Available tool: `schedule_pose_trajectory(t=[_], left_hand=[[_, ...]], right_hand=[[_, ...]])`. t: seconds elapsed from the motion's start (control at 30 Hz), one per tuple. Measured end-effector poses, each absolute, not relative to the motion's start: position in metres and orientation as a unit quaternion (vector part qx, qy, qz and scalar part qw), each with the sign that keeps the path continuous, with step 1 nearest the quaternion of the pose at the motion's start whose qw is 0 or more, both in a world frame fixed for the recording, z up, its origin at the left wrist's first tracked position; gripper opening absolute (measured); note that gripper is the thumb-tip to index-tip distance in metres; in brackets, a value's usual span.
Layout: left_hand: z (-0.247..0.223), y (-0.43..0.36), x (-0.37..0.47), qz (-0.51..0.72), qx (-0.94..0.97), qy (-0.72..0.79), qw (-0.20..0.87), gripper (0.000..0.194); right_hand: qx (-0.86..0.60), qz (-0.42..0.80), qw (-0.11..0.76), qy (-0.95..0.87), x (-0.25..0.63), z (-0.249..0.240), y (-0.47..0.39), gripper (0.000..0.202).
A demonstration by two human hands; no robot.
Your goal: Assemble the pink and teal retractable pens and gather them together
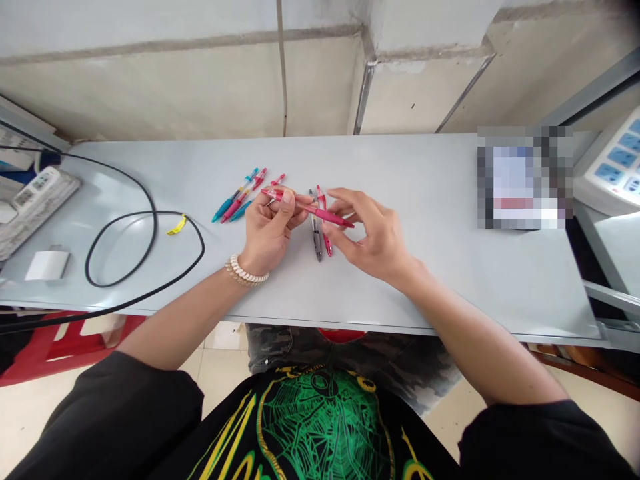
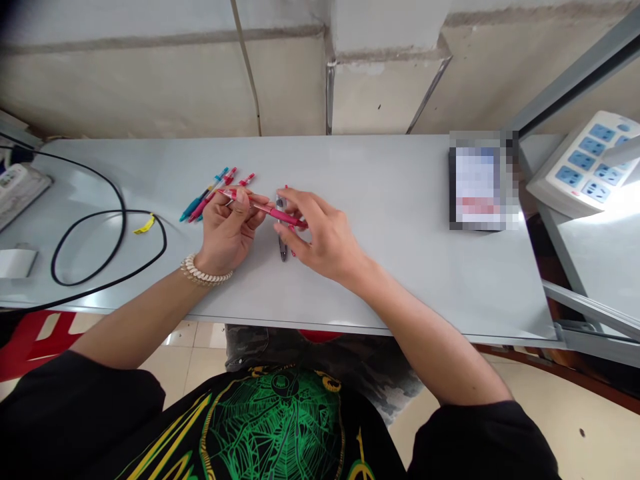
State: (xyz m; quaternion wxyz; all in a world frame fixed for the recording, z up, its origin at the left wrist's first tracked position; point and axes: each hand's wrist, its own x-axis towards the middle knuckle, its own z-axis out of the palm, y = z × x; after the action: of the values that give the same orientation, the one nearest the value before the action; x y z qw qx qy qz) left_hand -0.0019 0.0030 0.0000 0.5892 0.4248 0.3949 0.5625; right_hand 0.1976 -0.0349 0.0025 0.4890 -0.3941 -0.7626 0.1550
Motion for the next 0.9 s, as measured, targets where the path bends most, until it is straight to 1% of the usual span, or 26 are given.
schedule_pose_trajectory(t=[0.1, 0.23, 0.3, 0.33, 0.4, 0.5, 0.57, 0.67, 0.77, 0.83, 0.9], left_hand=[[0.000, 0.003, -0.003, 0.557, 0.430, 0.391, 0.593, 0.033], [0.000, 0.001, -0.004, 0.549, 0.452, 0.371, 0.598, 0.036], [0.000, 0.001, -0.004, 0.545, 0.457, 0.377, 0.594, 0.038], [0.000, 0.001, -0.004, 0.543, 0.456, 0.385, 0.590, 0.039], [0.001, 0.001, -0.004, 0.540, 0.454, 0.403, 0.583, 0.040], [0.001, 0.001, -0.004, 0.538, 0.454, 0.410, 0.580, 0.041], [0.001, 0.001, -0.004, 0.535, 0.458, 0.406, 0.583, 0.042], [0.001, 0.001, -0.004, 0.530, 0.466, 0.385, 0.594, 0.044], [0.003, 0.003, -0.006, 0.525, 0.452, 0.348, 0.632, 0.037], [0.007, 0.008, -0.011, 0.520, 0.427, 0.332, 0.662, 0.029], [0.012, 0.014, -0.018, 0.517, 0.406, 0.340, 0.673, 0.026]], right_hand=[[-0.398, 0.193, 0.464, -0.768, 0.197, 0.007, -0.037, 0.025], [-0.428, 0.364, 0.413, -0.717, 0.197, 0.017, -0.040, 0.049], [-0.420, 0.444, 0.397, -0.684, 0.197, 0.018, -0.040, 0.055], [-0.417, 0.464, 0.397, -0.674, 0.196, 0.017, -0.040, 0.054], [-0.420, 0.442, 0.414, -0.677, 0.195, 0.011, -0.039, 0.044], [-0.429, 0.315, 0.444, -0.721, 0.192, 0.003, -0.038, 0.034], [-0.430, 0.283, 0.433, -0.740, 0.191, 0.001, -0.038, 0.028], [-0.425, 0.361, 0.403, -0.726, 0.190, 0.003, -0.040, 0.033], [-0.406, 0.439, 0.389, -0.701, 0.190, 0.006, -0.040, 0.040], [-0.409, 0.436, 0.407, -0.691, 0.190, 0.008, -0.039, 0.045], [-0.419, 0.407, 0.442, -0.681, 0.192, 0.009, -0.037, 0.048]])
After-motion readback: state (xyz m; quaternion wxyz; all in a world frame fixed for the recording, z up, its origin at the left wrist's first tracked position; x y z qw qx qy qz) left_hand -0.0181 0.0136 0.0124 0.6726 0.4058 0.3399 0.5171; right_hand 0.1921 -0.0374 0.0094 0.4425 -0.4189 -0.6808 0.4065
